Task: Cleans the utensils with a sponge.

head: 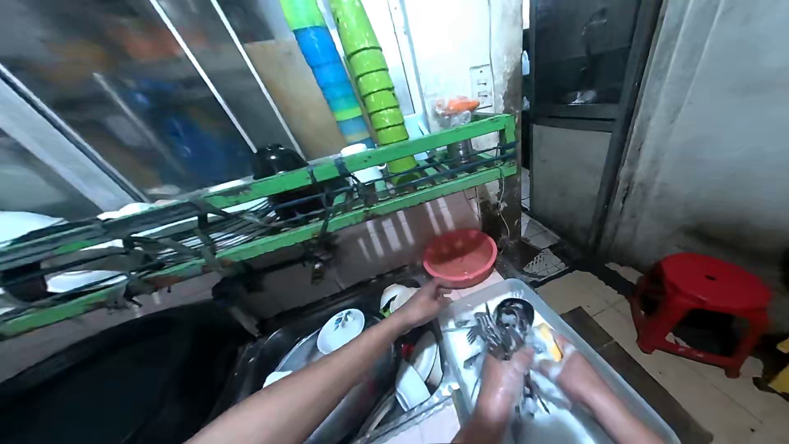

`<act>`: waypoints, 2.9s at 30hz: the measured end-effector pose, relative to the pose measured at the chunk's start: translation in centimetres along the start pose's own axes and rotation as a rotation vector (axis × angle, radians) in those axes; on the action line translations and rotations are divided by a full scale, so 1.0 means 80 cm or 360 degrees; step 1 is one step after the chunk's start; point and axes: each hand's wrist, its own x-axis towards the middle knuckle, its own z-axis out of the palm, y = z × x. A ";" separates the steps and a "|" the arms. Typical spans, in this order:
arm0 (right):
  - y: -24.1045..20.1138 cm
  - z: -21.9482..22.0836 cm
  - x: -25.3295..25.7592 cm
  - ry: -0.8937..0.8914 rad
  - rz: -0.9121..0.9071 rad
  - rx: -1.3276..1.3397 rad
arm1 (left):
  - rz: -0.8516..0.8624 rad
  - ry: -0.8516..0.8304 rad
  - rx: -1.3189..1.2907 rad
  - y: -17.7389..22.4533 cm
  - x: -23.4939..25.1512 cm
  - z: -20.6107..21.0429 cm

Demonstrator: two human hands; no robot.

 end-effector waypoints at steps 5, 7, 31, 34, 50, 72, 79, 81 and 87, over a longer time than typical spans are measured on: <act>0.003 0.012 -0.015 -0.0073 0.0023 0.1036 | 0.0019 0.0092 -0.0265 0.001 0.000 -0.003; 0.007 0.014 -0.006 -0.0071 0.0132 0.1411 | 0.0025 0.0100 -0.0370 0.002 0.002 -0.008; 0.036 0.004 0.019 -0.0439 -0.0042 -0.1426 | -0.0053 -0.0434 0.0916 -0.034 0.042 -0.017; 0.039 0.006 0.012 -0.0365 -0.0133 -0.1531 | -0.0087 -0.0444 0.1076 -0.043 0.057 -0.013; 0.012 -0.036 -0.007 -0.0007 -0.0235 0.0951 | -0.0429 -0.0465 -0.0625 -0.013 0.033 -0.031; 0.013 -0.052 0.042 -0.0531 -0.0445 0.1701 | -0.0507 -0.0428 -0.0344 -0.017 0.009 -0.035; -0.009 -0.011 0.036 0.0068 -0.0435 0.0964 | -0.0438 -0.0273 -0.0406 -0.017 0.011 -0.026; -0.005 0.000 0.031 -0.0031 -0.0448 0.0801 | -0.0490 -0.0265 -0.0369 -0.017 0.011 -0.027; -0.022 -0.004 0.061 0.0031 -0.0699 -0.0091 | -0.0525 -0.0273 -0.0442 -0.019 0.006 -0.031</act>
